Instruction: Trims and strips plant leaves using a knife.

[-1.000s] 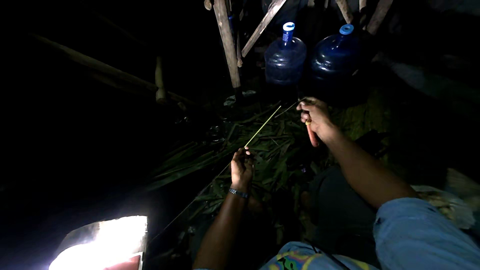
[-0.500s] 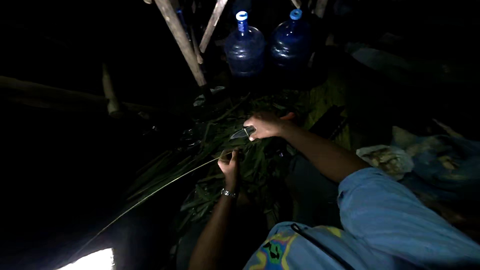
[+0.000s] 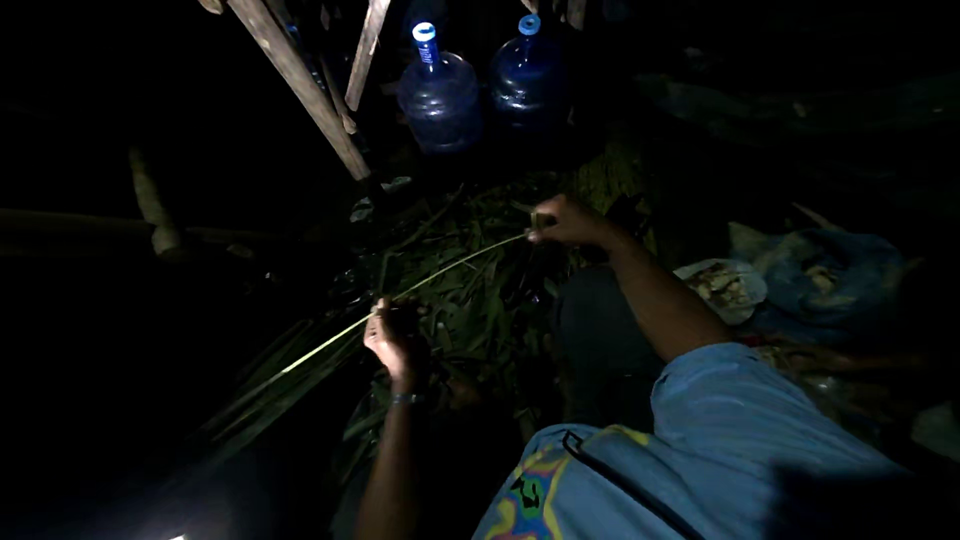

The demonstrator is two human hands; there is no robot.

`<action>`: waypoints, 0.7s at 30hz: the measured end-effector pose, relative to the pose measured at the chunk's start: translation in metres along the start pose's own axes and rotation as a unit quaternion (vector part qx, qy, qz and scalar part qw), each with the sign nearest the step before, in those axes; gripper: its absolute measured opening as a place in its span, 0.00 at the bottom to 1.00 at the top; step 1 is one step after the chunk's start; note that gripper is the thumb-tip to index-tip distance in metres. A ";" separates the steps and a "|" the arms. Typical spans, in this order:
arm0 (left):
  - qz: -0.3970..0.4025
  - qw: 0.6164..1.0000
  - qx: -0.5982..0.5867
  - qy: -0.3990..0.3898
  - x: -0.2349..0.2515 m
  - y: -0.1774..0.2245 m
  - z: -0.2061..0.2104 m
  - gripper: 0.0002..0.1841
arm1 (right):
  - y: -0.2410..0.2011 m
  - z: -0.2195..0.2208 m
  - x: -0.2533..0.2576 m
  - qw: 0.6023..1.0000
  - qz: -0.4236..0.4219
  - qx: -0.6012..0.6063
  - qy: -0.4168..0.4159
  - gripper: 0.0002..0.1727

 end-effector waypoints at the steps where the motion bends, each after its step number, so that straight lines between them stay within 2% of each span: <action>1: 0.001 1.000 0.003 0.022 0.006 0.005 -0.006 0.22 | 0.019 -0.009 -0.016 0.998 0.042 0.007 0.045 0.14; 5: 0.013 0.996 -0.002 0.091 0.022 0.020 -0.022 0.26 | 0.112 -0.008 -0.099 0.951 0.168 0.094 0.240 0.18; 6: 0.015 0.995 -0.010 0.096 0.024 0.020 -0.026 0.25 | 0.127 0.003 -0.123 0.923 0.205 0.147 0.290 0.18; 9: 0.009 0.994 0.009 0.109 0.024 0.017 -0.027 0.24 | 0.165 0.043 -0.177 0.801 0.310 0.296 0.418 0.17; 11: -0.007 0.994 0.032 0.102 0.022 0.009 -0.025 0.24 | 0.188 0.061 -0.203 0.749 0.368 0.298 0.464 0.19; 15: -0.047 0.994 0.038 0.093 0.019 -0.006 -0.026 0.23 | 0.203 0.065 -0.228 0.710 0.418 0.245 0.512 0.19; 19: -0.077 0.991 0.042 0.100 0.017 -0.011 -0.029 0.22 | 0.190 0.044 -0.225 0.701 0.448 0.211 0.513 0.19; 21: -0.076 0.990 0.045 0.110 0.018 -0.014 -0.031 0.23 | 0.205 0.030 -0.219 0.699 0.452 0.192 0.519 0.21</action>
Point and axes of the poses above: each hand's wrist, its own x-axis towards the middle knuckle, its own z-axis out of the palm, y = z × x, the point moved 2 cm from there along x, towards the middle knuckle, and after that the axes turned 5 degrees about x, right-handed, at the moved point
